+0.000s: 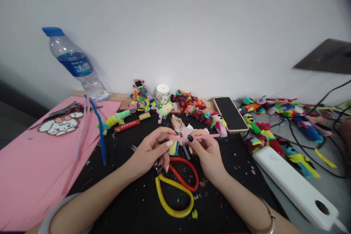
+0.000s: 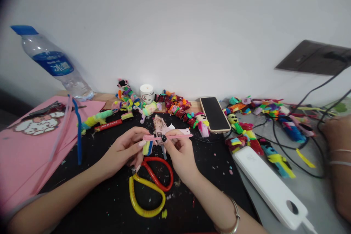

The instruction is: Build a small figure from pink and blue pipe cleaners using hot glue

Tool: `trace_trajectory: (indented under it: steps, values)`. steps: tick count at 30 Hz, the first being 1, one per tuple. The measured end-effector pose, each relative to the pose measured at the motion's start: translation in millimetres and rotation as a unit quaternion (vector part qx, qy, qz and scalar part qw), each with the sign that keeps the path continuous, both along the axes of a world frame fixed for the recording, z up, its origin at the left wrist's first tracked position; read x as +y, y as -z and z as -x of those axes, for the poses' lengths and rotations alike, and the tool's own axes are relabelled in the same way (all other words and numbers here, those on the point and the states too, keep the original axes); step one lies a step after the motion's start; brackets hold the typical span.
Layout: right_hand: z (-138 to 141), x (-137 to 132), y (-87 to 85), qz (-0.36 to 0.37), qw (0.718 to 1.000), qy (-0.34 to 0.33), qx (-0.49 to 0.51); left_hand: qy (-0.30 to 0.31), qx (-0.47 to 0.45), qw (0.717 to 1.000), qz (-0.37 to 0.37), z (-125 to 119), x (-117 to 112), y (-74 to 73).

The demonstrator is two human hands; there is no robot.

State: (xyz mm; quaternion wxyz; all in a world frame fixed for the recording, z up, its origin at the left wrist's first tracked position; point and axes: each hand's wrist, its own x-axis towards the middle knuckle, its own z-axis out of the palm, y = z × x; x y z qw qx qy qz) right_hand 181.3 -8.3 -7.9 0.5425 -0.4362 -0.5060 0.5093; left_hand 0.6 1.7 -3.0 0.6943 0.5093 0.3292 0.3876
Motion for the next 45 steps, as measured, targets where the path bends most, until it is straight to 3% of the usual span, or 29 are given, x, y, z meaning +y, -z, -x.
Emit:
trace_trajectory:
  steps: [10,37,45]
  values:
    - [-0.4,0.9,0.8,-0.003,1.000,0.012,-0.009,0.023,-0.042,0.996,0.080,1.5,1.8,-1.6]
    - [-1.7,1.8,3.8,0.009,0.999,0.031,-0.012,0.032,-0.028,0.996,0.073,1.1,0.8,-1.4]
    - [-1.0,1.4,2.4,0.007,0.999,0.030,-0.021,-0.003,-0.025,0.997,0.077,-0.1,1.3,-4.1]
